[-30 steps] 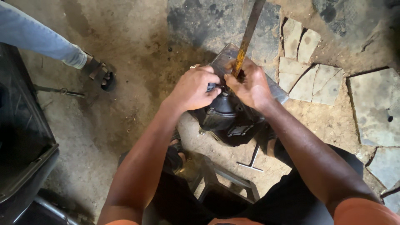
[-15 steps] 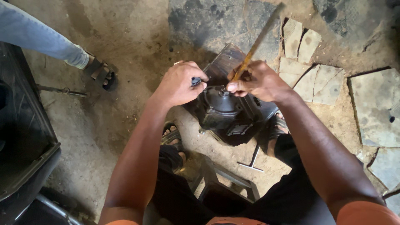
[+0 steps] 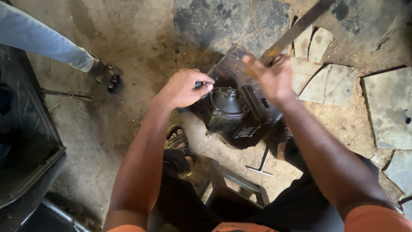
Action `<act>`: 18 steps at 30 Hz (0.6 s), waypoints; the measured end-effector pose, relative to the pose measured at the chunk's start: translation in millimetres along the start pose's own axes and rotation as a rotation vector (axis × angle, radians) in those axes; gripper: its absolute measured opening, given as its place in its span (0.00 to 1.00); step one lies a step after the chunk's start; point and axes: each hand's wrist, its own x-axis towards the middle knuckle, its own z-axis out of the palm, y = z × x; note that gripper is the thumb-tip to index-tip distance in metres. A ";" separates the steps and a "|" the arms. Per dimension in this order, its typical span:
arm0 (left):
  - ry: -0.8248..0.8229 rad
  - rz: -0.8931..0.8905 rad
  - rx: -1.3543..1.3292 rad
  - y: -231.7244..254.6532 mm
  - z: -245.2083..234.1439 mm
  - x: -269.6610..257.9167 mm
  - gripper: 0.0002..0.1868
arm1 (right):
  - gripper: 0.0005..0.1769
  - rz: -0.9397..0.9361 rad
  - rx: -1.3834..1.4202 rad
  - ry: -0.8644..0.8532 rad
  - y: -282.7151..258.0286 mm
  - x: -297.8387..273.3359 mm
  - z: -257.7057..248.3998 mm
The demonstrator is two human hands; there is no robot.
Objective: The person disassembles a mechanical engine part on a small stool. They use a T-handle wrench to loosen and remove bolts, then use a flathead screwdriver to pry off a circular cover. The person removes the cover and wipes the interior of the part with a cloth.
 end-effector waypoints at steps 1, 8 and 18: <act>-0.015 -0.004 -0.005 -0.1 -0.8 0.8 0.11 | 0.21 0.090 -0.079 -0.110 -4.0 10.8 -18.3; 0.012 0.041 -0.036 -10.6 11.8 1.4 0.09 | 0.23 0.308 -0.847 -0.493 20.0 23.5 -91.6; 0.183 -0.136 -0.117 -14.0 31.6 -1.0 0.17 | 0.26 0.294 -0.994 -0.643 110.0 -7.0 -114.6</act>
